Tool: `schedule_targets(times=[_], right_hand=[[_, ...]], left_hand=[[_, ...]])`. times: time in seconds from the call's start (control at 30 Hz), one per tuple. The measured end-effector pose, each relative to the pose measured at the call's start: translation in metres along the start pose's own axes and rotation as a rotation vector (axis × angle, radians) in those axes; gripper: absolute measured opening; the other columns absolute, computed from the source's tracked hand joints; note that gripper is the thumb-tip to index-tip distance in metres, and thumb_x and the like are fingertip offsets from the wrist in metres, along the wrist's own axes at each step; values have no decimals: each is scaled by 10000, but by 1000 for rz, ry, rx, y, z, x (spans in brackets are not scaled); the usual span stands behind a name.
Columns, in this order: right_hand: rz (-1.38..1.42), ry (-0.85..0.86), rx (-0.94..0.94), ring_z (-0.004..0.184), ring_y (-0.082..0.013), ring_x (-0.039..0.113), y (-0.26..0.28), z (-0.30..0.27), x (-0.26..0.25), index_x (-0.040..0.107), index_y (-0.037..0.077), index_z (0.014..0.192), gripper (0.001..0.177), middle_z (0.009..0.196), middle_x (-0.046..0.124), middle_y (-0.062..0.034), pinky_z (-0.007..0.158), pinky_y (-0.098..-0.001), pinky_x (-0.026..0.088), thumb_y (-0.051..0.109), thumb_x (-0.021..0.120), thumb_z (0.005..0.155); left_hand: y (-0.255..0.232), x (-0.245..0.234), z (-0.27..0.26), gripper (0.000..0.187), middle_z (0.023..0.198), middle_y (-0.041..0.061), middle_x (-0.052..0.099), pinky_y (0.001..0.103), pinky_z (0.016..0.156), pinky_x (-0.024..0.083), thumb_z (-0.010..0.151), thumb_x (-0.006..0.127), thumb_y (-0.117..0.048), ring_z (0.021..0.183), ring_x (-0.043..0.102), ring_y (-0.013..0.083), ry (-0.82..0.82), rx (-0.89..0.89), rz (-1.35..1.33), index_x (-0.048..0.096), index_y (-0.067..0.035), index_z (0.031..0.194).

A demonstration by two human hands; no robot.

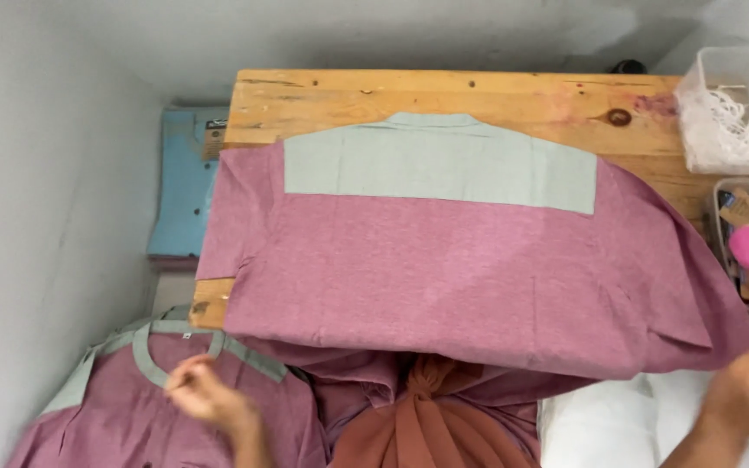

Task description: The person cleans a shirt using a lint roller on a wooden table. They roll the tool across the sleeves, the back panel, and the collar, flipping and smoothing the garment as they work.

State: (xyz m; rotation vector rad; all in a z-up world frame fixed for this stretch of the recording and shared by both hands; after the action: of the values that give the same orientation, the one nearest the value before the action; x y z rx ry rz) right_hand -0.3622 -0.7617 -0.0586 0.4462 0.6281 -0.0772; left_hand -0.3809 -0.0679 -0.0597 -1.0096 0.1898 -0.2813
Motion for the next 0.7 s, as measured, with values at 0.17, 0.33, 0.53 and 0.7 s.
schedule_targets(times=[0.17,0.33,0.53,0.7], right_hand=[[179,-103,178,884,-336,500,154,-71,-51,562,-157,1227,65,1125,523,-249,769,-407,407,-111,571,1183],[743,124,638,1208,-274,521,126,-114,-24,445,0,1354,343,1288,496,-164,1009,-361,484,193,521,1081],[769,39,727,928,-76,418,65,-137,-3,502,112,1009,187,950,413,37,867,-233,392,65,596,1163],[414,-205,457,949,-199,482,106,-67,-26,572,-26,1020,234,988,508,-72,888,-369,447,-26,634,1245]], left_hand=[[53,7,-64,439,1264,144,586,335,996,480,1091,458,-346,1136,587,224,256,-576,-211,482,-33,1397],[65,10,-52,264,1220,47,596,245,992,471,1059,574,-295,1114,572,109,200,-740,-370,536,-107,1239],[81,-12,-35,195,899,-41,503,224,769,409,1083,596,-228,844,473,93,294,-654,-468,525,-157,916],[26,11,12,233,983,0,610,307,861,562,1046,679,-322,945,606,161,292,-379,-519,588,-108,1049]])
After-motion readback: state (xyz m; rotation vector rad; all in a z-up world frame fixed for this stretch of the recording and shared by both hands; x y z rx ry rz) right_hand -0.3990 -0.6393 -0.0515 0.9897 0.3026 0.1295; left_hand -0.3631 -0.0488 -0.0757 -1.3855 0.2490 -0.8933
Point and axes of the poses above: each hand's wrist, its own z-axis towards the middle knuckle, its own x-axis out of the palm, y = z × x, the point moved 2 cm from there along z, towards the middle knuckle
